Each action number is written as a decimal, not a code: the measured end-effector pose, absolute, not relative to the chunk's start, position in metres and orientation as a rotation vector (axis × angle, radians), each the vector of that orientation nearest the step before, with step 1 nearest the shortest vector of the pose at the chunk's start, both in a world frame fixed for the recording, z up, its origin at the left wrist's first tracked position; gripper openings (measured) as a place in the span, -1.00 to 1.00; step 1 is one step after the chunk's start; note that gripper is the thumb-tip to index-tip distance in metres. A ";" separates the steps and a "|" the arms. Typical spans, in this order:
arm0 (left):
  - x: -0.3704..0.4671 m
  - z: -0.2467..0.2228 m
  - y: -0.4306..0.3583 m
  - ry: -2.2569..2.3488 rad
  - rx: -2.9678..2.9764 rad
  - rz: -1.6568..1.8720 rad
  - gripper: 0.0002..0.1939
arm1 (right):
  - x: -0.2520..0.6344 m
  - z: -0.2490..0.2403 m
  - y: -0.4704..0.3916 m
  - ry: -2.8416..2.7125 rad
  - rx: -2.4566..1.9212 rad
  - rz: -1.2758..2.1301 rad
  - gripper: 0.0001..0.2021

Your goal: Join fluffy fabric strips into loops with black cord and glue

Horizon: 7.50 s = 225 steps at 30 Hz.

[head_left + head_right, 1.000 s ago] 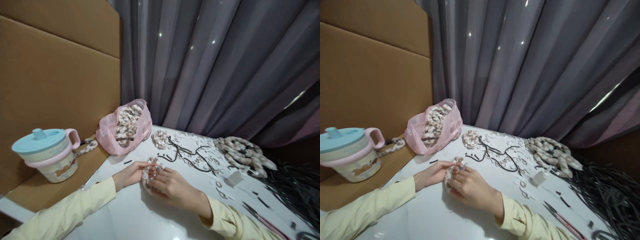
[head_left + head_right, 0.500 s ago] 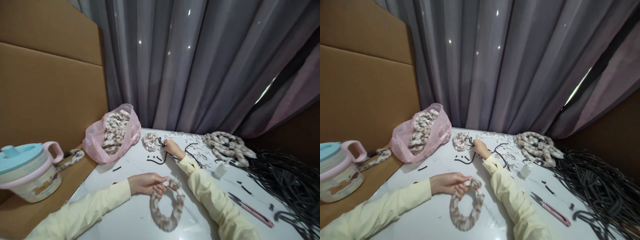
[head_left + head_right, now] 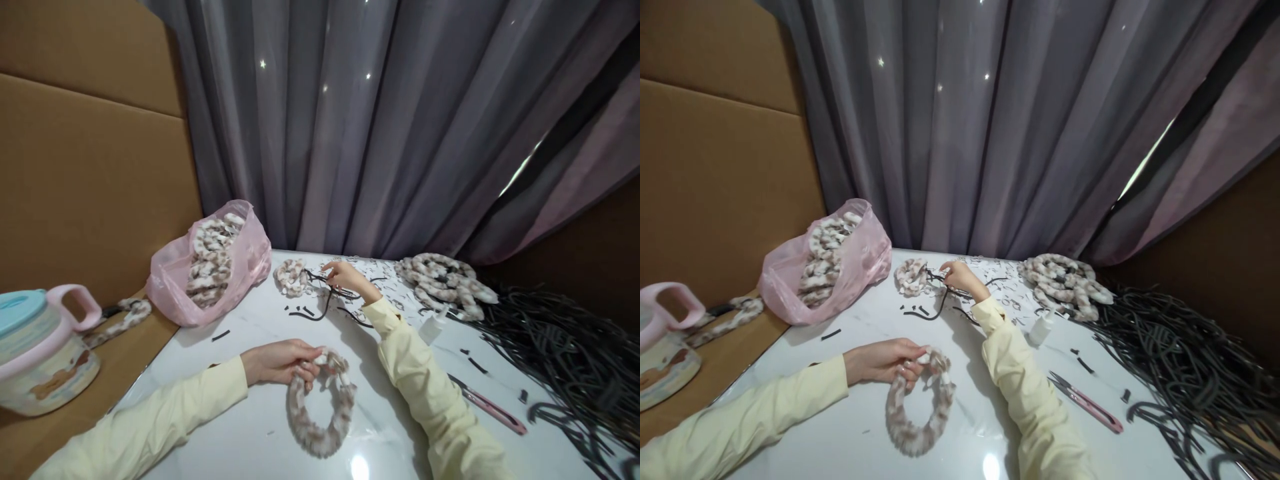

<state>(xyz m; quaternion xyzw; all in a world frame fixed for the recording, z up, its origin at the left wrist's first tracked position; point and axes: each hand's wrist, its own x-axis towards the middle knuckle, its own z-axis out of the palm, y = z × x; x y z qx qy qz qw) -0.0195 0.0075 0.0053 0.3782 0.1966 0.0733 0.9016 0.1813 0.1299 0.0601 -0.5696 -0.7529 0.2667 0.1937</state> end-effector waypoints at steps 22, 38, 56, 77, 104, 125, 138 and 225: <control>-0.020 0.012 0.004 0.424 0.970 0.119 -0.66 | 0.218 0.151 0.064 -1.623 -1.018 1.165 -0.73; -0.026 0.083 -0.008 0.519 1.201 0.170 -0.65 | 0.185 0.165 -0.031 -2.410 -0.921 0.753 -0.88; -0.030 0.111 -0.020 0.656 1.271 0.351 -0.58 | 0.167 0.128 -0.037 -2.298 -0.670 0.344 -0.91; -0.026 0.102 -0.036 0.943 2.106 0.460 -0.63 | 0.176 0.136 -0.040 -2.429 -0.719 0.320 -0.91; -0.027 0.089 -0.038 0.469 3.396 1.045 -0.92 | 0.177 0.124 -0.029 -2.525 -0.647 0.193 -0.73; -0.023 0.078 -0.027 0.951 2.420 1.006 -0.87 | 0.177 0.132 -0.028 -2.211 -1.062 0.483 -0.72; -0.023 0.073 -0.001 0.871 0.924 0.846 -0.84 | 0.151 0.098 -0.034 -2.148 -1.175 0.785 -0.80; -0.033 0.059 -0.015 0.355 2.895 0.970 -0.52 | 0.175 0.102 -0.005 -2.507 -0.798 0.804 -0.74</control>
